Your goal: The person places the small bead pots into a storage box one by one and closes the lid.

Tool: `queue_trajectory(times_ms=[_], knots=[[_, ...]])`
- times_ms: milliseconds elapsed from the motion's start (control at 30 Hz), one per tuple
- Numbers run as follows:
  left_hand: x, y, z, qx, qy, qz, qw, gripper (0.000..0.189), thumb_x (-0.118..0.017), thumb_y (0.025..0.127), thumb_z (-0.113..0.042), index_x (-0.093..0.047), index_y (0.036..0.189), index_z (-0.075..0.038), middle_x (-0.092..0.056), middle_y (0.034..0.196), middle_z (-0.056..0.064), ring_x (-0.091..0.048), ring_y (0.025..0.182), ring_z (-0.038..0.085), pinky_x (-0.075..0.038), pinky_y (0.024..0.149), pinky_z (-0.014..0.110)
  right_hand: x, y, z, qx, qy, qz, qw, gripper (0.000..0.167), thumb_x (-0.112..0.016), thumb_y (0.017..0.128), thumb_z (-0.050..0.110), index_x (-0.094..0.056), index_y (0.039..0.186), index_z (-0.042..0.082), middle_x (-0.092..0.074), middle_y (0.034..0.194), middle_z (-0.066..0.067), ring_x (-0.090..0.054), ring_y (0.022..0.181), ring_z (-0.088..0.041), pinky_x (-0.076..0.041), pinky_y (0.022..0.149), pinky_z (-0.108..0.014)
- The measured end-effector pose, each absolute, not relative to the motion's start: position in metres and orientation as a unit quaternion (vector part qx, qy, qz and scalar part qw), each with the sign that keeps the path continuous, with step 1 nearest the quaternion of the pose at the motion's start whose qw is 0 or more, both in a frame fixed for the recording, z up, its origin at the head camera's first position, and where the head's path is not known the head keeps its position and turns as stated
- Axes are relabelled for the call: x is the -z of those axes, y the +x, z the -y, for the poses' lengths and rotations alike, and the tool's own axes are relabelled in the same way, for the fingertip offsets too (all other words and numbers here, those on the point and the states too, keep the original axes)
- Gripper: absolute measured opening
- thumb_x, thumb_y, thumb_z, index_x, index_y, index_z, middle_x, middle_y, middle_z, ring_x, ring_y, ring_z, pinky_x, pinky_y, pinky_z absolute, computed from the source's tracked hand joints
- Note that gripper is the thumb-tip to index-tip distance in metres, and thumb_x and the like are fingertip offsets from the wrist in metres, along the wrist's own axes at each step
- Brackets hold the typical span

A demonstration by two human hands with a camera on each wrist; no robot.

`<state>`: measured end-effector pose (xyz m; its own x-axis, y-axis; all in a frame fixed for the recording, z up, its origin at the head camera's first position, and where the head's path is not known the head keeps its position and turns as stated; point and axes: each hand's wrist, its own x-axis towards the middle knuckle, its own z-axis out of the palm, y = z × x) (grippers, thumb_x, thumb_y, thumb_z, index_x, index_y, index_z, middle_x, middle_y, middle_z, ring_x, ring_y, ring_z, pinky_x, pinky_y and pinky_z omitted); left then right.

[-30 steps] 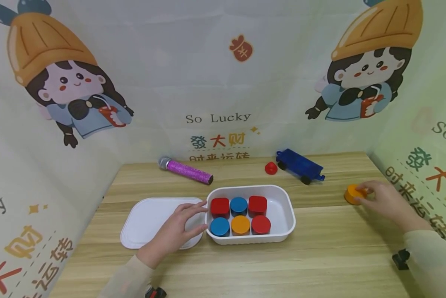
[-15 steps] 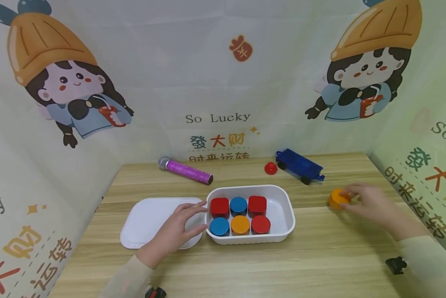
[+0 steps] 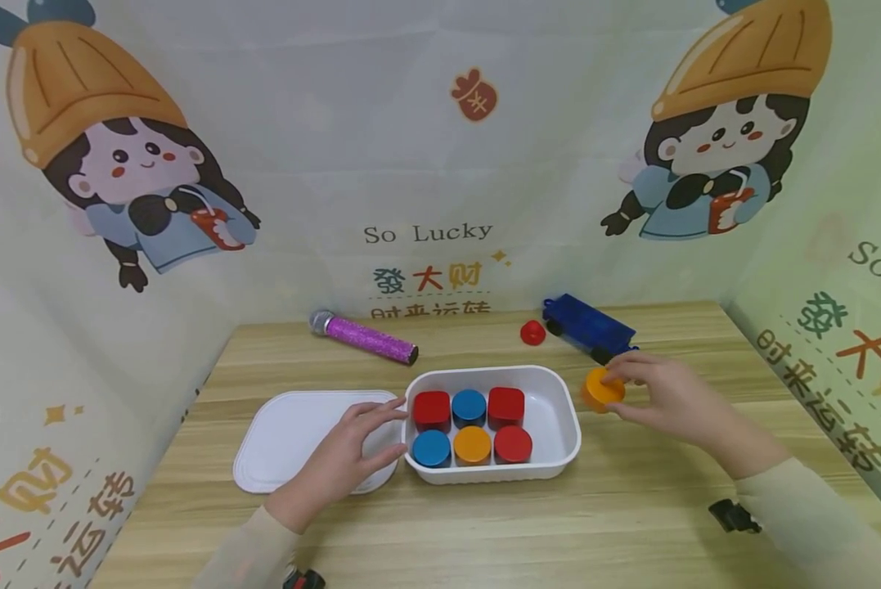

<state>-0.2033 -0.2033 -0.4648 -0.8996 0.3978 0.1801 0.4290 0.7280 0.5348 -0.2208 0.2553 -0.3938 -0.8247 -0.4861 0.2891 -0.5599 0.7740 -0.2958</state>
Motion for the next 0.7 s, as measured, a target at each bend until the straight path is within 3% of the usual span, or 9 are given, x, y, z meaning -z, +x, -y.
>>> queue_trajectory(times_ms=[700], knots=[[0.463, -0.204, 0.203, 0.29, -0.221, 0.931, 0.021, 0.044, -0.075, 0.096, -0.036, -0.067, 0.136, -0.019, -0.052, 0.158, -0.004, -0.049, 0.139, 0.028, -0.046, 0.114, 0.056, 0.406, -0.236, -0.199, -0.153, 0.369, 0.916, 0.033, 0.029, -0.084, 0.086, 0.018, -0.077, 0.113, 0.009, -0.072, 0.122, -0.008, -0.069, 0.11, -0.026, -0.061, 0.094, -0.041]])
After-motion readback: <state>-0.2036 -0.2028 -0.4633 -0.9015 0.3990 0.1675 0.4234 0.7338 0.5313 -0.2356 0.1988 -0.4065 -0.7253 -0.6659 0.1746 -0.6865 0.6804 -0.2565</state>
